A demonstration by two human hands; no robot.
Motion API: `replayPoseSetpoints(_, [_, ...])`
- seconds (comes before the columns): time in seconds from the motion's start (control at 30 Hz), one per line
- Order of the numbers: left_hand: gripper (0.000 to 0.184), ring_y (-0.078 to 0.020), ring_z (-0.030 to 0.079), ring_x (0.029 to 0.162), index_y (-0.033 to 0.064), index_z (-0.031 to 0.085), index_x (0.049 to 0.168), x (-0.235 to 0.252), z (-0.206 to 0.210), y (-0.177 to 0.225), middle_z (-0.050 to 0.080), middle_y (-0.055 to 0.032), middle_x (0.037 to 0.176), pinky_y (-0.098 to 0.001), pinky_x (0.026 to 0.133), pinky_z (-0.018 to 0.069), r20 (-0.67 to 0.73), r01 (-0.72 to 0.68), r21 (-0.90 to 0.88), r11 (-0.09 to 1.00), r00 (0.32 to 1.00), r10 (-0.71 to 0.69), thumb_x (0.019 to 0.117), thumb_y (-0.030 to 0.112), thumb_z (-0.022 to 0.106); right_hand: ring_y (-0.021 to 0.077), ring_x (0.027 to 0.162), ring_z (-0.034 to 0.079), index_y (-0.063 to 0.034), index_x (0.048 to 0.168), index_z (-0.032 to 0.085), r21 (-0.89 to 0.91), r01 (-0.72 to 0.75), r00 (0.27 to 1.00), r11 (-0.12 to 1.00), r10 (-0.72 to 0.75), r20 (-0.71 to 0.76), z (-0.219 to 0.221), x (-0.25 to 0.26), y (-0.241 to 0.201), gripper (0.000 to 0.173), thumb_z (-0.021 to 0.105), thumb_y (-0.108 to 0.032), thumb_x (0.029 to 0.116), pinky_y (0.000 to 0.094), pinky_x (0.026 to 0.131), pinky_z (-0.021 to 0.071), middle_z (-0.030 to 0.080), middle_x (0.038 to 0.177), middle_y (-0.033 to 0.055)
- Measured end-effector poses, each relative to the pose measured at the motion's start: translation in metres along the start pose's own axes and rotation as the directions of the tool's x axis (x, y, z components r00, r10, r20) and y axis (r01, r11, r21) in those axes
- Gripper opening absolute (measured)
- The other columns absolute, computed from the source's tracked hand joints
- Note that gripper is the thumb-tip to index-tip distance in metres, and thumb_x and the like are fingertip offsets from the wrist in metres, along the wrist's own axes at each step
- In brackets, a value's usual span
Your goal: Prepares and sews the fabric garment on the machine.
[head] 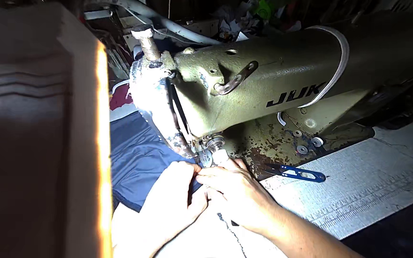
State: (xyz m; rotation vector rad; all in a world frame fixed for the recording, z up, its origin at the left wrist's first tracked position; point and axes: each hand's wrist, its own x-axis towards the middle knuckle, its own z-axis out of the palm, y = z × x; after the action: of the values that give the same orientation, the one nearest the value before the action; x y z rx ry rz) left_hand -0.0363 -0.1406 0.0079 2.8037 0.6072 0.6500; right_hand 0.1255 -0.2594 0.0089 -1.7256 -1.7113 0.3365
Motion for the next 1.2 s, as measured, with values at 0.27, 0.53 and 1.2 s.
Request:
replayPoseSetpoints(0.27, [0.023,-0.0045,0.063,0.075,0.0146,0.073,0.084,0.004,0.006,-0.005,0.064,0.0039,0.077,-0.0213,0.066,0.0519,-0.1,0.06,-0.072,0.996,0.993,-0.067,0.0887,0.024,0.053,0.0158,0.09,0.061,-0.0159,0.087,0.076,-0.084,-0.099,0.869,0.992,0.045,-0.493,0.01,0.004,0.012,0.02,0.057,-0.011,0.0861,0.0349,0.078,0.0484,0.065,0.087,-0.0013])
replayPoseSetpoints(0.53, [0.017,0.006,0.056,0.067,0.0132,0.075,0.088,0.005,0.0,-0.01,0.063,0.0088,0.076,-0.0104,0.06,0.0461,-0.065,0.182,-0.334,0.925,0.974,-0.215,0.0885,0.02,0.06,0.0156,0.098,0.063,-0.026,0.111,0.08,-0.145,0.092,0.982,0.985,-0.114,-0.152,0.008,0.003,0.008,0.027,0.057,-0.025,0.0965,0.0379,0.087,0.0483,0.069,0.097,-0.0031])
replayPoseSetpoints(1.2, [0.021,-0.001,0.063,0.088,0.0147,0.076,0.084,-0.001,0.004,-0.01,0.068,0.0044,0.085,-0.0151,0.078,0.05,-0.184,0.025,-0.168,0.985,0.981,-0.056,0.0864,0.02,0.056,0.0153,0.093,0.063,-0.0263,0.095,0.081,-0.252,0.094,0.978,0.963,-0.137,-0.16,0.003,0.003,0.012,0.02,0.062,-0.019,0.0928,0.0388,0.082,0.0465,0.068,0.091,-0.0042])
